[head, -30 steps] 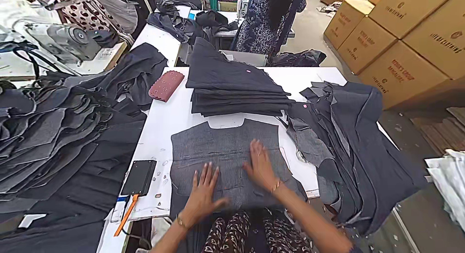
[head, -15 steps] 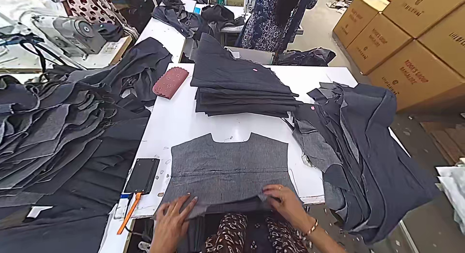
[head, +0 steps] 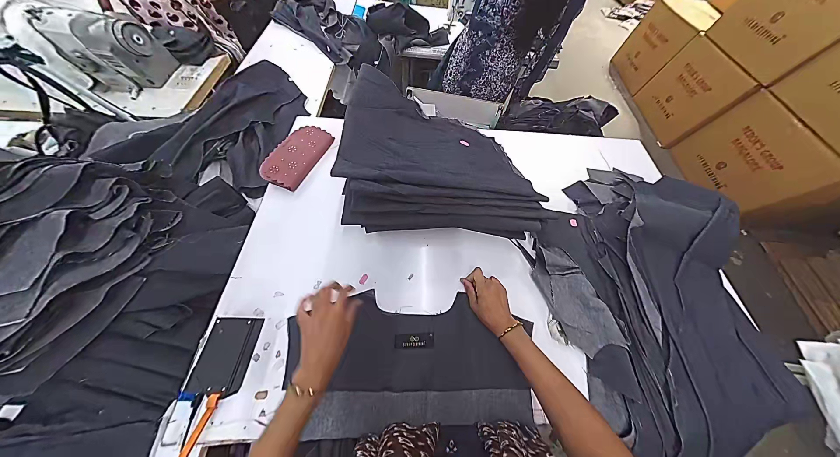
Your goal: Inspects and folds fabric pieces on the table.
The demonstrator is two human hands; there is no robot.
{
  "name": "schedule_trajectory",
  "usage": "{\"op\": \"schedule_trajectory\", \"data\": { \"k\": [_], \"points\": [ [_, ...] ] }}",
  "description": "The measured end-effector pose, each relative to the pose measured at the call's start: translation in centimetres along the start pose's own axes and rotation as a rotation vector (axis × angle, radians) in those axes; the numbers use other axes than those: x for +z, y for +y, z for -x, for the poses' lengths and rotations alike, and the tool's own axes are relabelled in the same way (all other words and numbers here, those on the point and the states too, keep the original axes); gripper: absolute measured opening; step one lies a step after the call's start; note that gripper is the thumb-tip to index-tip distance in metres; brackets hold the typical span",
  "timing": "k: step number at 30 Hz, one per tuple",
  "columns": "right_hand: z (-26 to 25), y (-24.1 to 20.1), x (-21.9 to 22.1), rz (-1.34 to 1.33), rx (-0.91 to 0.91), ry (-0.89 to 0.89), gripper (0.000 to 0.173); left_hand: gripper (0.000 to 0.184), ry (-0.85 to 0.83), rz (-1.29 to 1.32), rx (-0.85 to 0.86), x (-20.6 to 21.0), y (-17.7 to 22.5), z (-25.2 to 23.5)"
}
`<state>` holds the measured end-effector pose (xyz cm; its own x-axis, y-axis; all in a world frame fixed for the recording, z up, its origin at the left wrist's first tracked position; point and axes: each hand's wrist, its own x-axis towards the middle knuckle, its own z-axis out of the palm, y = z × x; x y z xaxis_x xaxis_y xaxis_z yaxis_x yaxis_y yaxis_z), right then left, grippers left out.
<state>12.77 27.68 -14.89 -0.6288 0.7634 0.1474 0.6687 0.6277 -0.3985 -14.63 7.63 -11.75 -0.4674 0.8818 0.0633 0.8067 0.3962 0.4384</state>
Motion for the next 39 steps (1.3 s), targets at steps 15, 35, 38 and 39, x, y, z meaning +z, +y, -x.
{"op": "schedule_trajectory", "data": {
  "k": [15,35,38,39],
  "points": [
    [2.2,-2.5,0.1,-0.042,-0.064,0.036,0.03,0.081,0.082,-0.151,0.143,4.7,-6.2,4.5],
    [14.7,3.3,-2.6,0.142,0.22,0.023,0.09,0.071,-0.021,-0.031,-0.043,2.0,-8.1,4.4],
    [12.8,1.9,-2.8,0.104,0.439,0.043,0.09,0.06,0.013,-0.019,-0.105,0.9,-8.2,2.4],
    [12.2,0.5,-3.2,0.048,0.511,0.057,0.089,0.052,-0.077,-0.013,-0.152,-0.3,-7.4,1.6]
  ]
}}
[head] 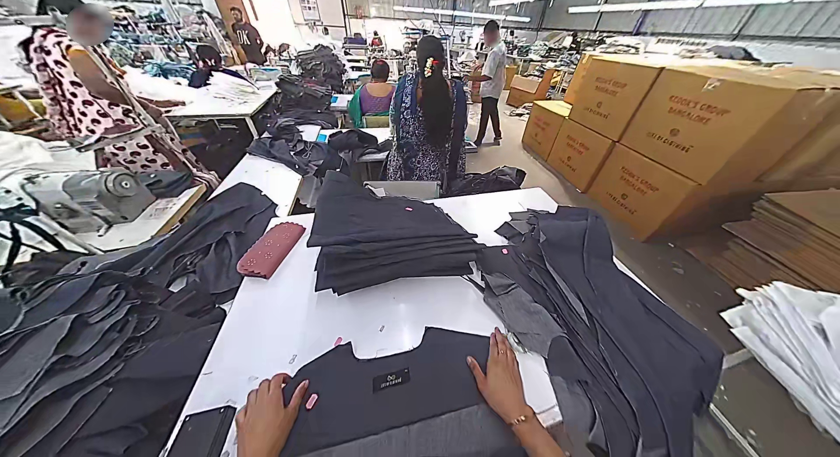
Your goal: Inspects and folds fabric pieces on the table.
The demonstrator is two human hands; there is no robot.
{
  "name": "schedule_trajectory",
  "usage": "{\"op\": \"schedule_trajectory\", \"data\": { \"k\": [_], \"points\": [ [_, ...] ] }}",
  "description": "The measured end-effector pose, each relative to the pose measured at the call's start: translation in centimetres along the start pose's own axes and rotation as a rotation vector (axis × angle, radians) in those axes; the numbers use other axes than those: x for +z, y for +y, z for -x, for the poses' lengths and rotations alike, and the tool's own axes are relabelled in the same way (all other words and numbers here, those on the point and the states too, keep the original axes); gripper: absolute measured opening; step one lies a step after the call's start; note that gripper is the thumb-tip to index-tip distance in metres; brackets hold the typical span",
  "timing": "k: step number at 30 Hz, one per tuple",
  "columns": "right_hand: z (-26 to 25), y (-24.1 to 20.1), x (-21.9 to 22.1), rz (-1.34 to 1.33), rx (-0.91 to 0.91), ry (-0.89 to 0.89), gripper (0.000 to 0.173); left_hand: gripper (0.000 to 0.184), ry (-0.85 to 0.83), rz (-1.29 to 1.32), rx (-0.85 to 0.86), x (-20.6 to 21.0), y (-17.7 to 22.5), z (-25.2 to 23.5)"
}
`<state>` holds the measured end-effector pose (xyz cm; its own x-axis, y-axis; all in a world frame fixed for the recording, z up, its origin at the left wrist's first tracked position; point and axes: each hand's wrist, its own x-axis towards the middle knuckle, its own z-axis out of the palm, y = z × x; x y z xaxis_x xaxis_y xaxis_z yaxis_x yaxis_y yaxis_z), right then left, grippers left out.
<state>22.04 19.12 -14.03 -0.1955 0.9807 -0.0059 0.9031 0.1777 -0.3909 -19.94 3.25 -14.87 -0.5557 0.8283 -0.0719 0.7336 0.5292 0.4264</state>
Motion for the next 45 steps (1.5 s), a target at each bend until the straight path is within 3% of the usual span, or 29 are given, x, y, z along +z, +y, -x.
{"op": "schedule_trajectory", "data": {
  "k": [1,3,6,7,9,10,12,14,16,17,19,21,25,26,28,30,34,36,39,40,42,44,45],
  "points": [
    [0.8,-2.0,-0.5,-0.077,0.014,0.021,0.087,0.045,-0.138,-0.004,-0.037,-1.5,1.3,-0.5],
    [4.3,-6.7,-1.1,-0.3,-0.141,0.05,0.083,0.04,-0.313,0.066,0.051,-4.2,5.4,0.1],
    [11.2,-14.1,-1.3,-0.797,-0.31,-0.26,0.104,0.035,-0.322,0.417,0.276,-7.4,13.9,5.4],
    [12.8,-15.8,-1.5,-0.878,-0.315,-0.314,0.099,0.029,-0.327,0.554,0.293,-8.2,16.3,7.3],
    [13.9,-17.9,-3.0,-0.952,-0.283,-0.18,0.046,0.016,-0.31,0.848,0.291,-10.1,19.4,9.8],
    [13.3,-18.0,-4.8,-0.975,-0.264,-0.151,0.028,0.013,-0.262,1.013,0.324,-10.9,19.9,10.5],
    [12.0,-16.8,-9.1,-1.061,-0.226,-0.137,0.019,0.031,-0.123,1.232,0.544,-11.8,19.6,10.6],
    [11.9,-15.6,-13.3,-1.191,-0.139,-0.196,0.02,0.063,-0.106,1.219,0.815,-11.5,19.3,10.0],
    [12.9,-14.8,-17.4,-1.232,-0.276,-0.266,0.019,0.077,-0.229,1.147,0.991,-10.0,20.7,10.5],
    [13.5,-14.5,-19.3,-1.215,-0.429,-0.247,0.018,0.072,-0.325,1.141,1.032,-9.1,21.9,10.9],
    [15.0,-13.9,-23.2,-1.124,-0.705,-0.036,0.018,0.051,-0.461,1.089,1.033,-7.9,24.7,12.1],
    [17.3,-12.4,-27.1,-1.054,-0.756,0.266,0.016,0.045,-0.488,0.932,1.049,-6.6,26.7,12.2],
    [22.6,-9.2,-33.0,-1.204,-0.467,0.966,0.02,0.027,-0.27,0.606,1.078,-5.4,25.2,11.3],
    [23.2,-7.8,-33.9,-1.199,-0.406,1.076,0.026,0.024,-0.2,0.672,1.042,-5.6,23.5,11.1],
    [23.8,-4.2,-34.0,-0.967,-0.16,1.13,0.018,0.013,-0.054,0.912,0.946,-6.8,19.6,10.8],
    [23.8,-1.3,-32.8,-0.726,-0.009,1.035,0.008,0.011,0.094,1.13,0.87,-9.9,16.6,11.2],
    [22.1,-1.8,-31.4,-0.824,-0.077,0.935,0.027,0.009,0.317,1.271,0.771,-18.0,15.9,14.2],
    [18.9,-3.7,-31.2,-0.975,-0.066,0.865,0.025,0.031,0.291,1.195,0.594,-20.2,15.3,12.9],
    [11.4,-4.0,-28.2,-1.216,0.059,0.562,0.029,0.042,0.15,1.21,0.287,-18.3,12.9,8.5],
    [10.0,-3.3,-26.5,-1.195,0.168,0.404,0.033,0.044,0.132,1.321,0.209,-17.0,11.9,8.2],
    [10.1,0.4,-22.0,-1.118,0.23,-0.073,0.052,0.056,-0.14,1.536,0.056,-14.2,7.7,9.4],
    [11.7,3.9,-16.5,-1.002,0.268,-0.396,0.027,0.056,-0.407,1.368,-0.003,-11.3,1.0,12.4],
    [12.4,5.6,-14.4,-0.972,0.246,-0.547,0.014,0.047,-0.537,1.219,-0.002,-10.8,-1.4,14.1]
  ]
}}
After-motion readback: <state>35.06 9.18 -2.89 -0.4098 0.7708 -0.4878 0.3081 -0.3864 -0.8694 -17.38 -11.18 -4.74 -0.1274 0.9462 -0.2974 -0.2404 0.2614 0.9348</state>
